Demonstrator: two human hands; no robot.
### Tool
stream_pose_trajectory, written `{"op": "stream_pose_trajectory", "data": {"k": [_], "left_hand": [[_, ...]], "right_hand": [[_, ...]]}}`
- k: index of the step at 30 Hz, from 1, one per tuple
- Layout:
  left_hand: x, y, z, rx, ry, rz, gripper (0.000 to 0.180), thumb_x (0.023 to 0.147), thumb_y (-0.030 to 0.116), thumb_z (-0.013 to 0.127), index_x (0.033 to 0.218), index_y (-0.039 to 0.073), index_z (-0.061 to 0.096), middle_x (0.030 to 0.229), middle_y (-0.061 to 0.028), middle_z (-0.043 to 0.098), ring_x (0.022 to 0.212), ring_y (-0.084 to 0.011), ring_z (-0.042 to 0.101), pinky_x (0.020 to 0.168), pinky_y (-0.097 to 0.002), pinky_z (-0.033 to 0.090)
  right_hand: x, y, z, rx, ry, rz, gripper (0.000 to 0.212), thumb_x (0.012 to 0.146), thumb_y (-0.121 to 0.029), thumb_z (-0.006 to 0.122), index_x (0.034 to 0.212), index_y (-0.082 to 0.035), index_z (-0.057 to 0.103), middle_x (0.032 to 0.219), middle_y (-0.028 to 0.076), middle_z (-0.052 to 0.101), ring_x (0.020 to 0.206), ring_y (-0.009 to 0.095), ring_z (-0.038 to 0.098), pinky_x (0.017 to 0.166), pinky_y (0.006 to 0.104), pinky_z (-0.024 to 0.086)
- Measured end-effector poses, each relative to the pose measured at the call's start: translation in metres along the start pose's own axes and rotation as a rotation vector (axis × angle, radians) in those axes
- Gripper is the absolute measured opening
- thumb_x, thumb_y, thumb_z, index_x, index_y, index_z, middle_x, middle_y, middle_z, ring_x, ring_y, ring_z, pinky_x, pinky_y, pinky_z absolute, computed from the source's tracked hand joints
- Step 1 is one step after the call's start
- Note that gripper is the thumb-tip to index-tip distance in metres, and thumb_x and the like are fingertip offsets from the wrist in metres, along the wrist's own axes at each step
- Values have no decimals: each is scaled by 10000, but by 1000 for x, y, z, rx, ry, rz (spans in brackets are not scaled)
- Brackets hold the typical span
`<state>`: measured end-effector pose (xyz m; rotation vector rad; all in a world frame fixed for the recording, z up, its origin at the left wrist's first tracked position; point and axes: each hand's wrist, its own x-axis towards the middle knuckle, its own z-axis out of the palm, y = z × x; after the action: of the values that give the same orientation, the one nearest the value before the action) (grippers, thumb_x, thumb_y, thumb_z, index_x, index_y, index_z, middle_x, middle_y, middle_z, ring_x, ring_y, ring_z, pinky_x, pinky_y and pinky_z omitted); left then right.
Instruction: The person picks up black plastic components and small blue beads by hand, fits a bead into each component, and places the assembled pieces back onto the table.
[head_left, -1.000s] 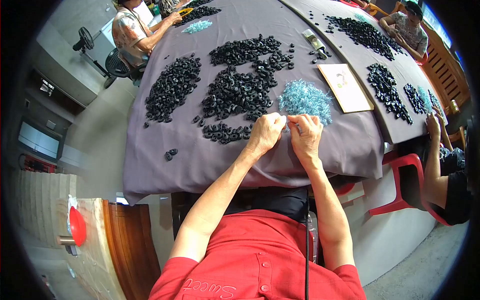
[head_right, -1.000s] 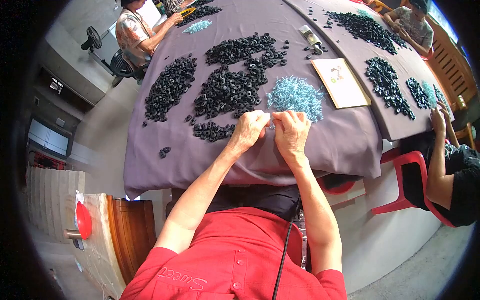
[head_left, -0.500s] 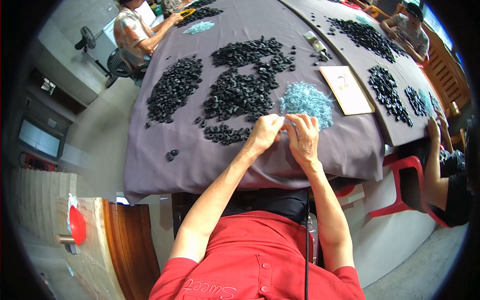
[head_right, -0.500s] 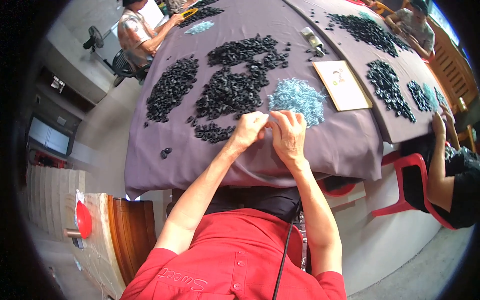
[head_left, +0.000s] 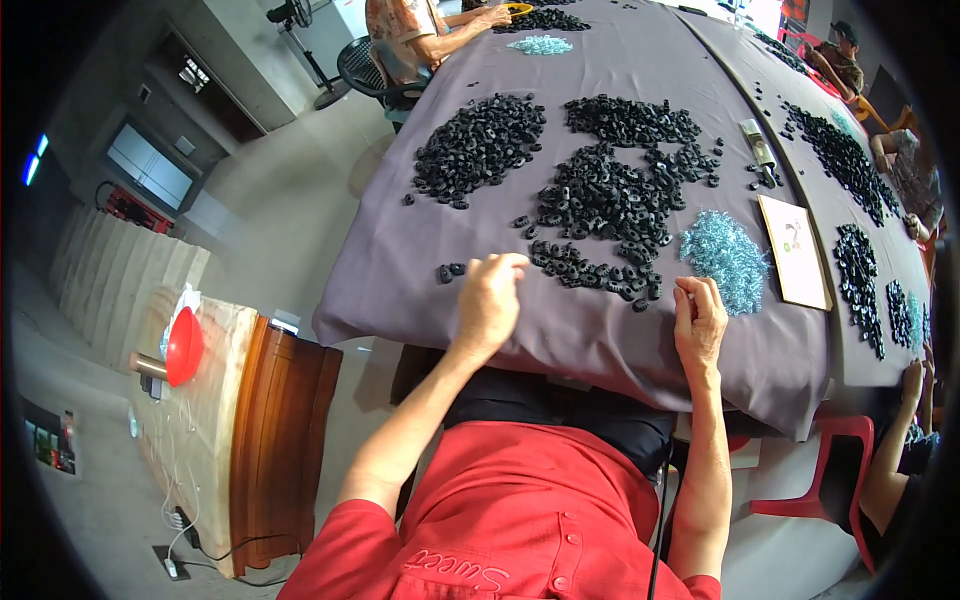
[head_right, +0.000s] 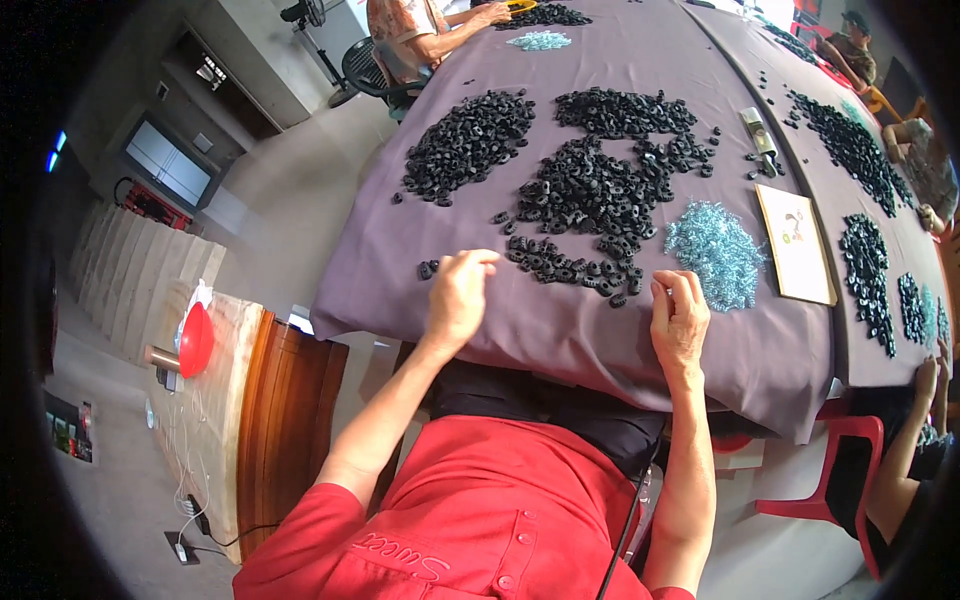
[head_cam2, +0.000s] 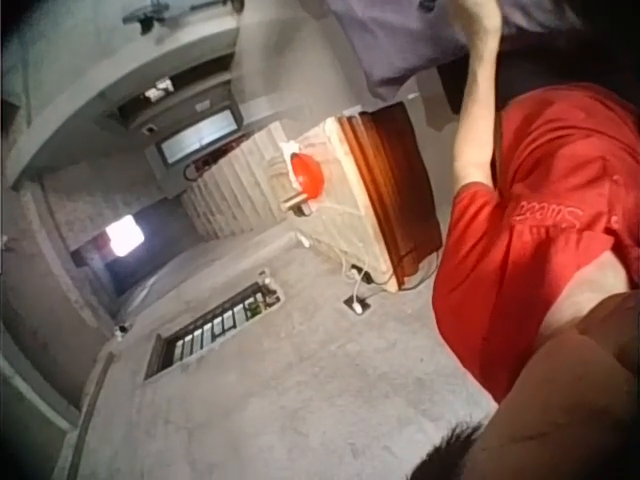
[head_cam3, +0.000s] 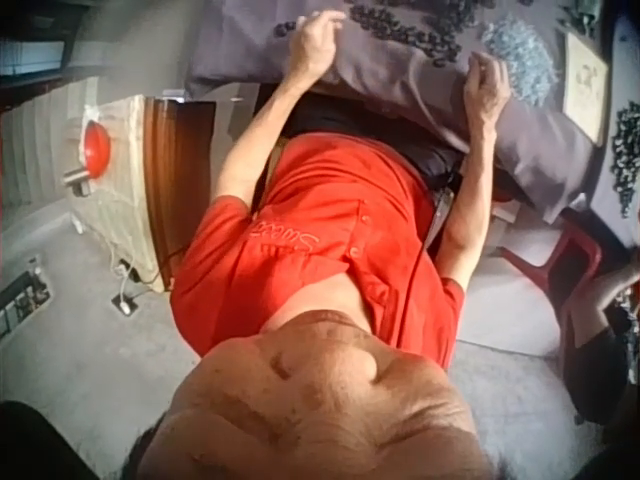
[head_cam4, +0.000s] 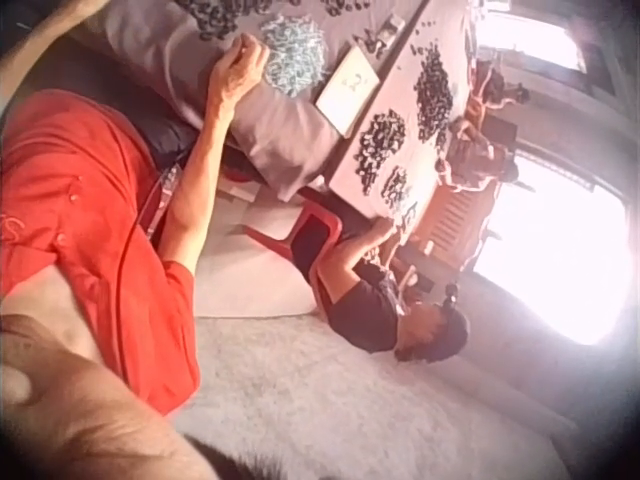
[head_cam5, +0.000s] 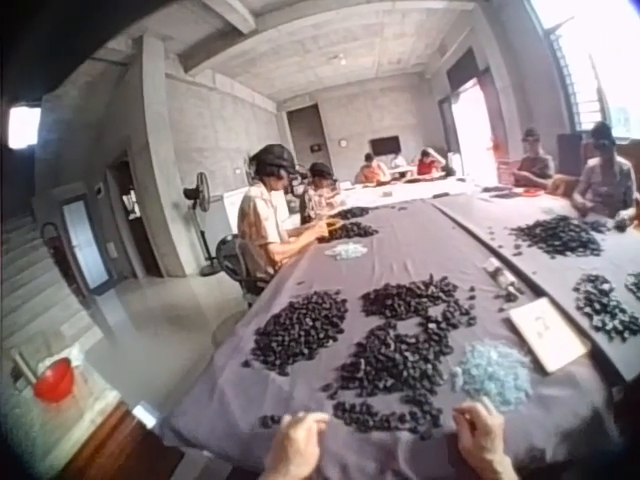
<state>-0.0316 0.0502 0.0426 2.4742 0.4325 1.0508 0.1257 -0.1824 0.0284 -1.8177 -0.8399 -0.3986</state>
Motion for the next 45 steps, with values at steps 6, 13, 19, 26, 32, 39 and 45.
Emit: {"op": "stream_pose_trajectory", "data": {"k": [6, 13, 19, 26, 32, 39, 45], "left_hand": [[-8, -81, -35, -52, 107, -225, 260, 774, -43, 464, 943, 82, 617, 821, -63, 623, 800, -248, 541, 757, -357, 423], [-13, -96, -33, 163, 58, -64, 175, 792, 44, 545, 952, 68, 611, 920, -85, 579, 875, -271, 512, 797, -377, 405], [-15, -85, -29, 247, -42, -15, 192, 801, 141, 610, 977, 61, 612, 971, -111, 512, 893, -303, 477, 808, -412, 400], [-14, -91, -31, 246, -39, -16, 176, 786, 140, 637, 935, 51, 608, 909, -120, 505, 865, -308, 503, 779, -412, 415], [-21, -106, -39, 316, -15, -91, 215, 799, 118, 600, 1011, 97, 626, 950, -96, 525, 904, -303, 495, 792, -418, 405], [-9, -72, -30, 450, 30, -139, 335, 724, 76, 640, 1049, 153, 617, 1049, -26, 537, 1017, -261, 472, 828, -441, 365], [17, -35, 17, 95, 24, 79, 139, 739, 108, 650, 874, 144, 651, 913, -21, 569, 900, -247, 494, 796, -393, 389]], "right_hand": [[-1, -3, 1, -24, -19, 15, 69, 818, 9, 581, 884, 1, 597, 770, 56, 548, 593, 123, 483, 558, 238, 402], [-2, -5, 0, -69, -43, 4, 78, 813, 12, 582, 886, -13, 593, 803, 93, 569, 640, 198, 571, 571, 276, 454], [-1, 1, 0, -67, -35, -2, 82, 810, 8, 581, 887, -18, 592, 798, 95, 568, 641, 209, 574, 577, 285, 456], [-2, 0, -1, -50, -28, 14, 79, 806, 6, 581, 878, -23, 593, 792, 95, 567, 635, 214, 575, 576, 295, 459], [-2, 1, 0, -63, 1, 6, 88, 794, 11, 586, 875, -22, 596, 799, 96, 575, 648, 221, 585, 578, 296, 462], [-2, 3, -1, -45, -9, 45, 104, 784, 15, 589, 880, -23, 597, 804, 97, 577, 640, 222, 584, 577, 295, 465], [-3, 5, -1, -38, -15, 49, 110, 782, 19, 589, 884, -21, 595, 804, 97, 577, 633, 221, 583, 576, 290, 470]]}}
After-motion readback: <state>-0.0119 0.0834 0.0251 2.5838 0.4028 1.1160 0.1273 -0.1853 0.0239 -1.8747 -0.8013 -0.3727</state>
